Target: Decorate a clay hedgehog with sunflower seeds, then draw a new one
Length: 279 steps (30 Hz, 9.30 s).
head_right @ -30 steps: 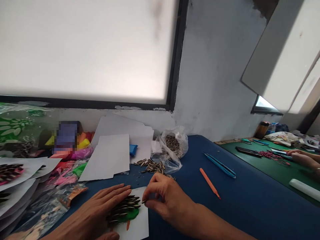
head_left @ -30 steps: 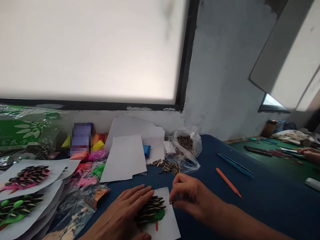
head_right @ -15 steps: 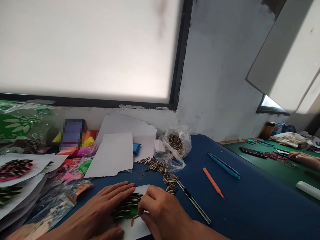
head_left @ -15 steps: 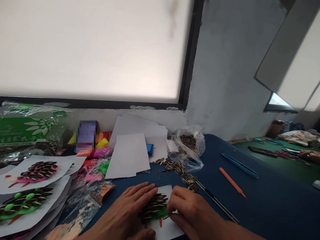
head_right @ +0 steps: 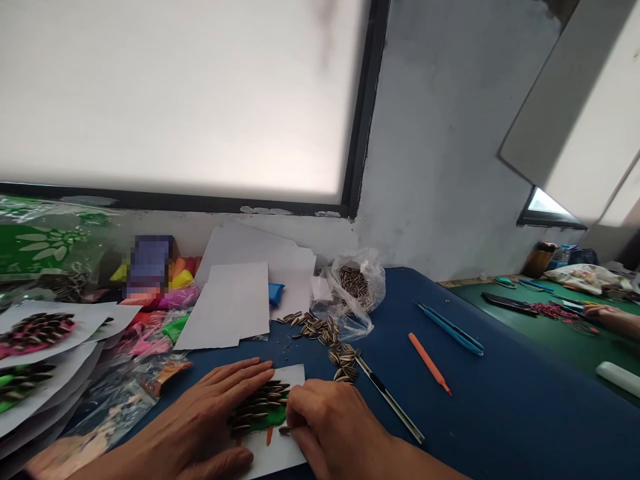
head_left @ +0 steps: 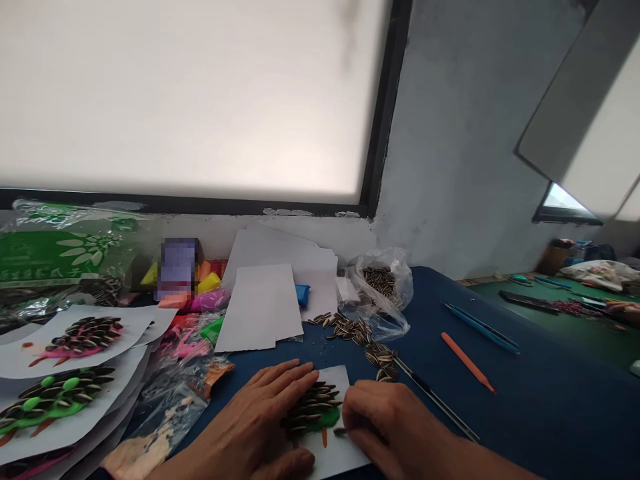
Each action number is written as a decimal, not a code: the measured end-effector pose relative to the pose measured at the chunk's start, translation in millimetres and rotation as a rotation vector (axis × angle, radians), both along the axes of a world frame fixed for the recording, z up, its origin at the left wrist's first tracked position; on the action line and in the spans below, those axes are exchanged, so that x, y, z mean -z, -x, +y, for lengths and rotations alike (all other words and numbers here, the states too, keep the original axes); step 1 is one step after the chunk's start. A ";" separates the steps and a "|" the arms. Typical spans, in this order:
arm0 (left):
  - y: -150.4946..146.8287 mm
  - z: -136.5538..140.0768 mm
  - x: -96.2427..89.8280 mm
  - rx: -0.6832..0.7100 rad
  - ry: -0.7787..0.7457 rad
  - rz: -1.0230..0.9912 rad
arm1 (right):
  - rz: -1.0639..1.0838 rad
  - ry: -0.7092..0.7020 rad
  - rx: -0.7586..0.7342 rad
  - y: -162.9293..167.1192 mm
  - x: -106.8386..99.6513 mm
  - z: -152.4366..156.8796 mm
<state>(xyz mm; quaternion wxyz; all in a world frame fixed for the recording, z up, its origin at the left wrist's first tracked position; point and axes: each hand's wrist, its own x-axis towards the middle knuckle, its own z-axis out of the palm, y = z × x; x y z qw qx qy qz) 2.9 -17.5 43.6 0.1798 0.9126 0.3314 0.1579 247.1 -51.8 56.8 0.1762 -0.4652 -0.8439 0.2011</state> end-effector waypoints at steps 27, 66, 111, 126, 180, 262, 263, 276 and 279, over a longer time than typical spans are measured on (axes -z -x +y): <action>-4.5 -0.3 -7.9 0.013 0.056 0.070 | 0.057 -0.173 -0.005 12.6 14.2 11.2; -0.3 0.2 -2.1 0.008 0.003 0.004 | -0.590 -0.055 0.291 -6.8 -58.0 34.5; 5.2 5.2 14.7 0.039 -0.116 -0.064 | -0.443 -0.012 0.196 -28.8 -49.0 47.5; 5.6 5.0 12.2 0.040 -0.096 -0.063 | -0.640 0.068 0.222 -31.6 -60.0 42.1; 7.2 5.5 16.0 0.053 -0.210 -0.074 | -0.498 0.001 0.147 -29.9 -32.8 56.0; 0.9 -1.1 0.8 0.023 -0.105 -0.024 | 0.000 -0.183 -0.008 1.2 18.7 11.1; 0.8 -1.0 0.7 0.025 -0.107 -0.020 | -0.012 -0.181 -0.009 1.8 18.2 11.3; 1.8 1.5 1.5 0.068 -0.161 -0.043 | -0.278 -0.213 -0.036 9.2 14.6 14.6; 1.6 2.9 4.5 0.080 -0.192 -0.069 | -0.275 -0.183 -0.017 9.4 14.8 13.0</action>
